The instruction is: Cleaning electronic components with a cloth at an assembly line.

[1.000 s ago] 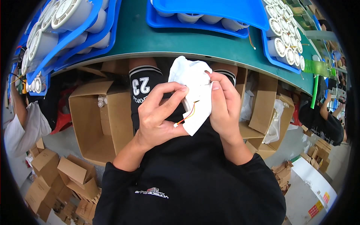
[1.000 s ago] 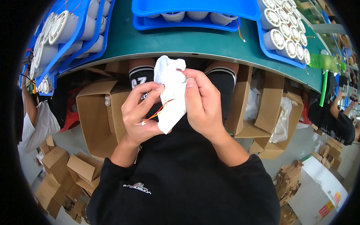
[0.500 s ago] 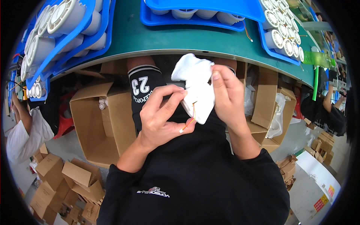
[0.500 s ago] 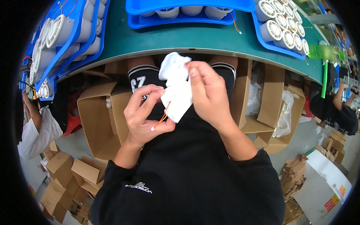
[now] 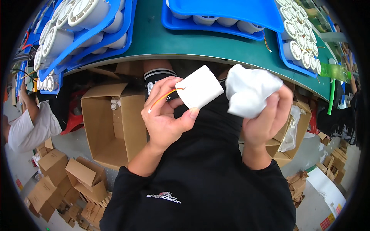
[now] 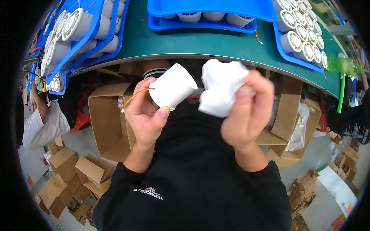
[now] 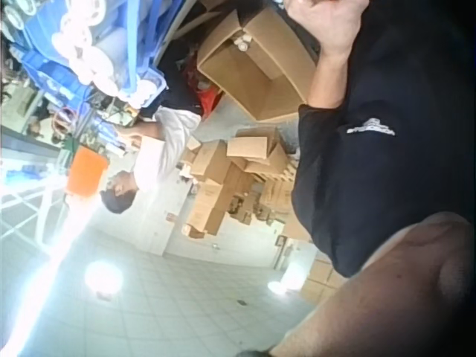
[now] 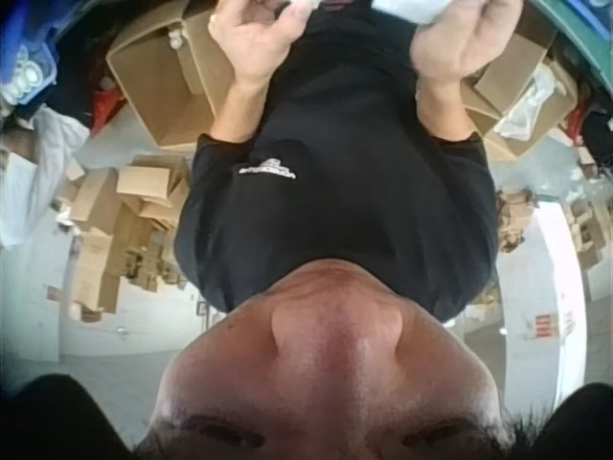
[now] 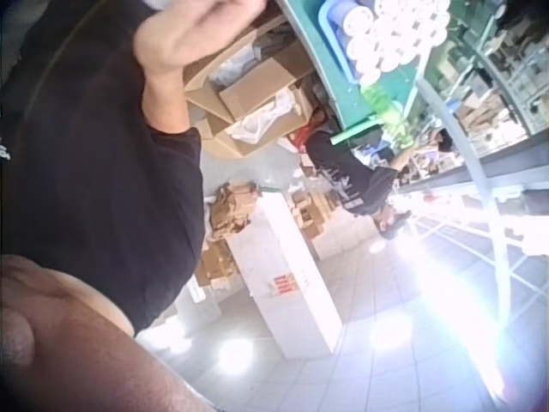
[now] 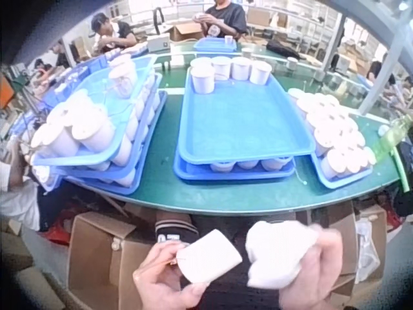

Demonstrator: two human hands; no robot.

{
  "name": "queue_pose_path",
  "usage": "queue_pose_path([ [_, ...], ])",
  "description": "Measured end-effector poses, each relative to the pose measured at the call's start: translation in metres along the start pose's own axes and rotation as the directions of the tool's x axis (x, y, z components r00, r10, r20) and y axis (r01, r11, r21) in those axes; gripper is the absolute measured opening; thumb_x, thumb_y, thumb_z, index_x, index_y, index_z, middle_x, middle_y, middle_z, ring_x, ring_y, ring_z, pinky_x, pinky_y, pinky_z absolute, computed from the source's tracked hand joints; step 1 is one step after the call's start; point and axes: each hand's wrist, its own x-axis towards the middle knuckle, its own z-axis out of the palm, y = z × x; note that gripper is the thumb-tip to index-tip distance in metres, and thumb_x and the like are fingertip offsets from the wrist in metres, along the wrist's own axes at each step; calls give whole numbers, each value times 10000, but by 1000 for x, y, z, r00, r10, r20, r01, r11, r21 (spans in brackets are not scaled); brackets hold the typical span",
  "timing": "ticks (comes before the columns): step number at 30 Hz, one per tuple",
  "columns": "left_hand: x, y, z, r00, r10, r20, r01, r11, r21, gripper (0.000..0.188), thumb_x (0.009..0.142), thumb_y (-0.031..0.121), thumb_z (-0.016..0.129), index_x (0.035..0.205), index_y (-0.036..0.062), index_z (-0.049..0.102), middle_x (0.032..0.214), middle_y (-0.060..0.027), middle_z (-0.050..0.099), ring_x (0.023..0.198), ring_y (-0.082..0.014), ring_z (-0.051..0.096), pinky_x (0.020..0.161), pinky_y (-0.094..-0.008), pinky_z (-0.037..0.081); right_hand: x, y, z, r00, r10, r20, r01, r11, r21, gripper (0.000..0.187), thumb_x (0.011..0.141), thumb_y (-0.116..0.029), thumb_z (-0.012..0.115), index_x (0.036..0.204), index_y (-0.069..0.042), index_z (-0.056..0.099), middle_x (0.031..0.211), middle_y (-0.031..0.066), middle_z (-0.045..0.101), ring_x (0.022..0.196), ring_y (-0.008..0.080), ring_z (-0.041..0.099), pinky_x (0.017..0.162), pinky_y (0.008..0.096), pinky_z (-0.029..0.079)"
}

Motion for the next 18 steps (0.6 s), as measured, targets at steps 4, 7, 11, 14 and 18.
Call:
queue_pose_path([
  [4, 0, 7, 6, 955, -297, -21, 270, 893, -360, 611, 752, 99, 744, 1268, -88, 476, 1200, -147, 527, 1122, -205, 536, 950, -352, 493, 4, -15, 23, 794, -394, 462, 397, 913, 96, 322, 739, 0, 695, 1033, -1, 564, 871, 117, 578, 748, 258, 562, 631, 343, 461],
  [7, 7, 12, 11, 928, -373, 20, 339, 817, -467, 564, 835, 179, 670, 1295, -71, 459, 1192, -123, 562, 1109, -195, 553, 963, -340, 449, -6, 13, 45, 797, -517, 312, 544, 839, 0, 398, 650, 46, 732, 1013, -29, 587, 911, 115, 576, 772, 290, 569, 643, 363, 481],
  [11, 13, 15, 17, 873, -482, 74, 416, 656, -630, 504, 906, 341, 553, 1277, 8, 484, 1191, -78, 589, 1056, -188, 593, 867, -321, 491, -13, 26, 53, 963, -166, 210, 130, 976, 177, 192, 875, -1, 607, 1018, -9, 480, 963, 122, 556, 769, 184, 541, 689, 269, 446],
  [14, 17, 9, 13, 848, -481, 220, 466, 483, -741, 449, 934, 412, 491, 1239, 83, 515, 1184, -51, 604, 1033, -200, 615, 760, -303, 542, -6, 23, 53, 963, -61, 264, 7, 979, 203, 151, 962, -57, 499, 1083, 0, 428, 1068, 103, 524, 885, 103, 487, 783, 243, 413],
  [18, 24, 11, 21, 775, -547, 317, 475, 171, -863, 475, 951, 425, 462, 1251, 60, 509, 1209, -89, 590, 1047, -215, 614, 757, -337, 586, 7, 23, 50, 963, 15, 271, -65, 982, 179, 149, 957, -54, 514, 1082, -1, 451, 1057, 90, 535, 893, 100, 501, 798, 238, 417],
])
